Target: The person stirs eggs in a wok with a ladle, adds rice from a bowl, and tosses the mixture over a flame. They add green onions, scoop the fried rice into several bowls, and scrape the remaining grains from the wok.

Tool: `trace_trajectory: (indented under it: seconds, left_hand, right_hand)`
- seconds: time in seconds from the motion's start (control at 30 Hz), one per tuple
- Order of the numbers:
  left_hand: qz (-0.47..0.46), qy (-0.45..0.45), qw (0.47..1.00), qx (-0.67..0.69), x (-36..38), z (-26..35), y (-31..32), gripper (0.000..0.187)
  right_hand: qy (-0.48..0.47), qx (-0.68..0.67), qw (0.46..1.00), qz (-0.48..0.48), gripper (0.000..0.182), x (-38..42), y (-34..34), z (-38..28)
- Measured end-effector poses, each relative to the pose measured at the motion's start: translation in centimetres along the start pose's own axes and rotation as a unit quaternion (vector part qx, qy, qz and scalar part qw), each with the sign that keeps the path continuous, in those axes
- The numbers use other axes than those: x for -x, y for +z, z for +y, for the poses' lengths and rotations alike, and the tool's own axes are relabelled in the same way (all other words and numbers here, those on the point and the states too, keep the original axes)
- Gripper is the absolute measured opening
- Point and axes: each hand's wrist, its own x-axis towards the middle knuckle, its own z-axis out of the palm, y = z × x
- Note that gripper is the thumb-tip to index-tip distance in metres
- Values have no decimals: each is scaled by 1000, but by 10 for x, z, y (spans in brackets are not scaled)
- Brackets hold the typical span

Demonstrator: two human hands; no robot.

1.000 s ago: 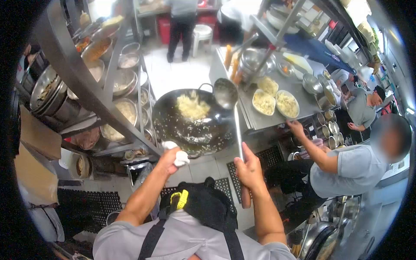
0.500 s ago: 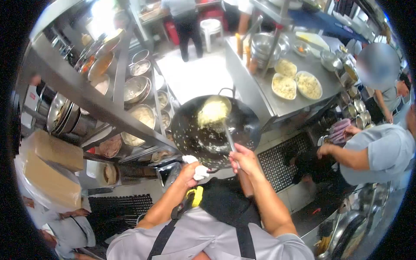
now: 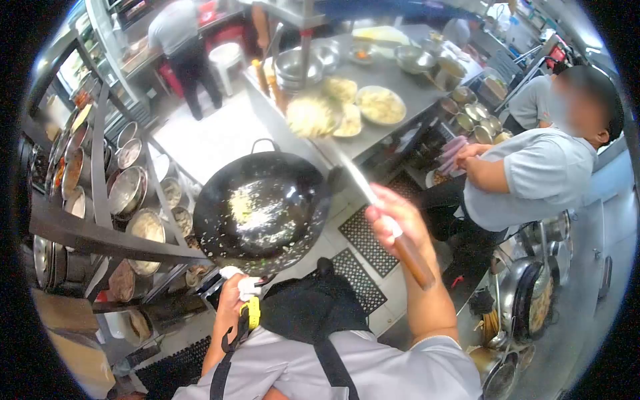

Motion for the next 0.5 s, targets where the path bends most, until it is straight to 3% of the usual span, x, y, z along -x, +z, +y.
trace_trajectory:
  seconds: [0.1, 0.2, 0.23, 0.3, 0.37, 0.43, 0.5]
  left_hand:
    - [47, 26, 998, -21, 6, 3, 23, 15]
    - [1, 21, 1000, -22, -14, -6, -6, 20]
    - [2, 36, 999, -6, -18, -11, -11, 23]
    - [81, 50, 995, 36, 4, -6, 28, 8]
    - [45, 42, 998, 33, -5, -8, 5, 7]
    - [109, 58, 992, -7, -10, -13, 1, 8]
    - [70, 43, 996, 42, -18, -18, -12, 14]
  right_hand:
    - [-133, 204, 968, 66, 57, -45, -30, -41]
    - [-249, 376, 872, 193, 65, -124, -76, -45]
    - [-245, 392, 854, 237, 68, -148, -91, -46]
    - [-236, 404, 844, 264, 68, -173, -109, -55]
    - [-236, 390, 841, 291, 68, -193, -125, -53]
    - [-214, 442, 811, 320, 66, -192, -125, -43]
    - [-209, 449, 810, 313, 64, -192, -128, -54]
